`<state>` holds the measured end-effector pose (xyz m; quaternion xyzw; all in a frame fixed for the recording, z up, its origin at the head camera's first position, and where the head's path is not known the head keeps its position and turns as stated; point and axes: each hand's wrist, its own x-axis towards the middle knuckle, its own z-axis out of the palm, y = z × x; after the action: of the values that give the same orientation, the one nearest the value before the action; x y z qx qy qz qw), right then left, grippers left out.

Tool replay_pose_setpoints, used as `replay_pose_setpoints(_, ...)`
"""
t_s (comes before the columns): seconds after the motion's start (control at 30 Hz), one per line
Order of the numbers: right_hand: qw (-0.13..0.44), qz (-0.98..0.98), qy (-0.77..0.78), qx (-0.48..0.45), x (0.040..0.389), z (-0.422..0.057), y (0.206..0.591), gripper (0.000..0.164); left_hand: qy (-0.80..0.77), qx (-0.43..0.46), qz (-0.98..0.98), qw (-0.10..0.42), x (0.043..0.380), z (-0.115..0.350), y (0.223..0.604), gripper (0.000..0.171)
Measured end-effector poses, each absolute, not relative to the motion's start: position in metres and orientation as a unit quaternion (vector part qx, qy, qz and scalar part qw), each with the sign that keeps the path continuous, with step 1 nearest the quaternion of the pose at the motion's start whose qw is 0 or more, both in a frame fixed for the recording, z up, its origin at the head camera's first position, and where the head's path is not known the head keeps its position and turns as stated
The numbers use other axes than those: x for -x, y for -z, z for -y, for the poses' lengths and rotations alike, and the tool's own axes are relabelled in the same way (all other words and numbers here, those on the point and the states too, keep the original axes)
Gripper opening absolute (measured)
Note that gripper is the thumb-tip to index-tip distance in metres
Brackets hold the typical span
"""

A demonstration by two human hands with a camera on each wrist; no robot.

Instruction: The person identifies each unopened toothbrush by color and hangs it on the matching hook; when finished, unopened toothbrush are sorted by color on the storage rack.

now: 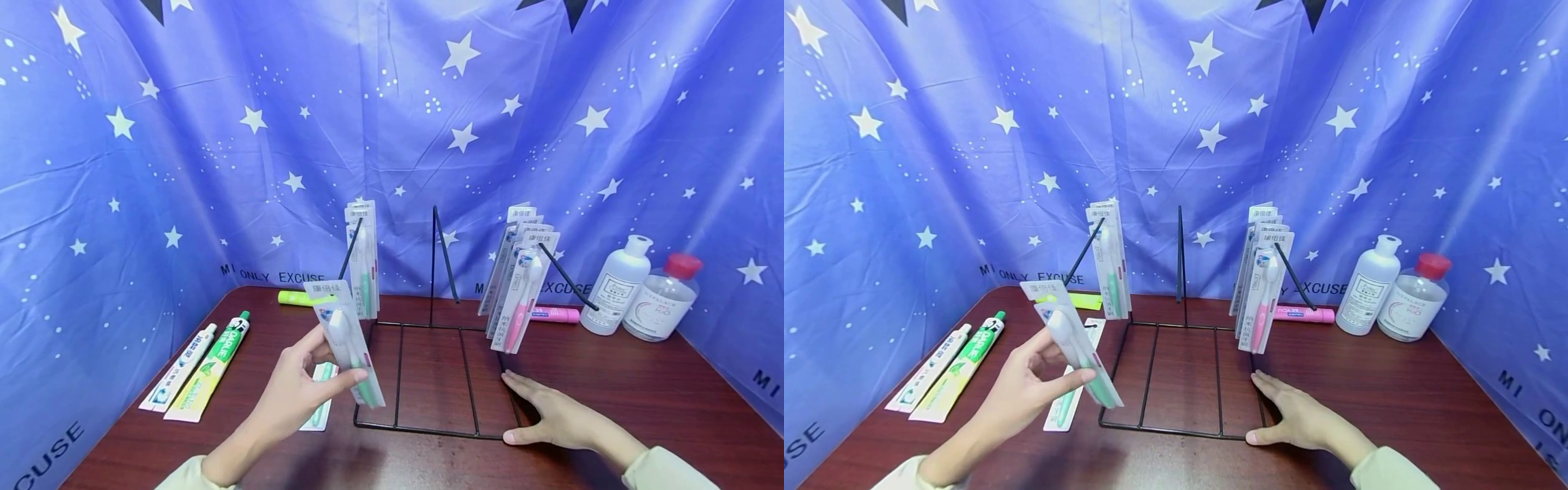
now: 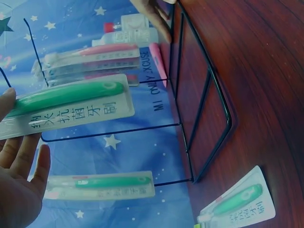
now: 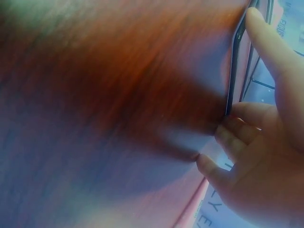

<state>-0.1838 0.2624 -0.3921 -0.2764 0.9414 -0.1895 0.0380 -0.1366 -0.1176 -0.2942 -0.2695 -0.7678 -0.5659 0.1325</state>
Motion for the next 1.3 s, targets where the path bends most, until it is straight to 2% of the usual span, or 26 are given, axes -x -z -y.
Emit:
replay_pose_setpoints(0.3,0.038,-0.942,0.193,0.273,0.183,-0.262,0.391,0.094,0.577,0.278,0.759,0.117,0.152,0.127,0.320,0.038)
replay_pose_setpoints(0.5,0.034,-0.941,0.194,0.276,0.182,-0.262,0.391,0.093,0.605,0.273,0.741,0.103,0.156,0.126,0.322,0.027)
replay_pose_setpoints(0.67,0.034,-0.941,0.193,0.275,0.182,-0.262,0.392,0.094,0.607,0.249,0.749,0.092,0.161,0.121,0.313,0.025)
replay_pose_setpoints(0.8,0.035,-0.942,0.192,0.274,0.182,-0.262,0.392,0.094,0.598,0.233,0.759,0.103,0.169,0.115,0.302,0.025)
replay_pose_setpoints(0.97,0.042,-0.942,0.192,0.274,0.183,-0.262,0.391,0.094,0.562,0.215,0.787,0.133,0.198,0.114,0.310,0.022)
replay_pose_setpoints(1.1,0.044,-0.941,0.192,0.273,0.183,-0.261,0.392,0.094,0.540,0.188,0.805,0.159,0.221,0.115,0.317,0.045)
replay_pose_setpoints(1.2,0.045,-0.942,0.192,0.271,0.183,-0.261,0.392,0.095,0.541,0.178,0.804,0.171,0.233,0.115,0.317,0.050)
replay_pose_setpoints(1.3,0.046,-0.943,0.192,0.269,0.183,-0.262,0.392,0.095,0.541,0.181,0.803,0.172,0.241,0.114,0.315,0.041)
